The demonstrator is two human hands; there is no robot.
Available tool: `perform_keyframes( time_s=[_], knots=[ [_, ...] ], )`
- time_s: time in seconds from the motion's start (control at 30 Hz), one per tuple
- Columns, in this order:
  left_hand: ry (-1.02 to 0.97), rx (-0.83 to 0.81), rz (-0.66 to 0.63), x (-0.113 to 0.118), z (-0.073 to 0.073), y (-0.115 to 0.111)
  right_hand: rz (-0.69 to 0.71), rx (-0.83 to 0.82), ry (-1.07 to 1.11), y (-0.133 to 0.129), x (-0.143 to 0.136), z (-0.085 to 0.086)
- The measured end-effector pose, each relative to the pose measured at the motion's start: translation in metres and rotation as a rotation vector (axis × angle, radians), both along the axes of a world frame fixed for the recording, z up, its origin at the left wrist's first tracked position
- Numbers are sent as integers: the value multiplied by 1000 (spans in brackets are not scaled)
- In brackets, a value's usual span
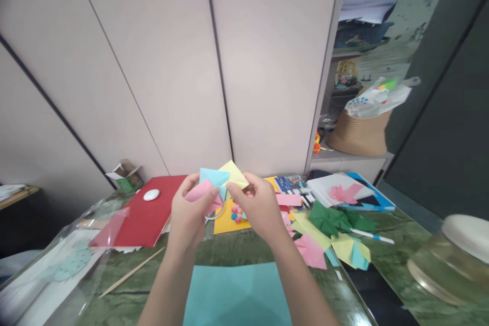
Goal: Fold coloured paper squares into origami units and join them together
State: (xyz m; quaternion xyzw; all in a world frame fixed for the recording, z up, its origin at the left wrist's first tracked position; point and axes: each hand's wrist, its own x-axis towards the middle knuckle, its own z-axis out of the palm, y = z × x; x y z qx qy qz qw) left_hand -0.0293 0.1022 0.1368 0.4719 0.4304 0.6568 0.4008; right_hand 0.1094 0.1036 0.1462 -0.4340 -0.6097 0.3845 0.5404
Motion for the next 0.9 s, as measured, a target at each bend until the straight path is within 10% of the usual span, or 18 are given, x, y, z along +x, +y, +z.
perform_keyframes(
  time_s=[0.9],
  knots=[
    [-6,-16,-130,2,6,0,-67,141,-253,-4,8,6]
  ],
)
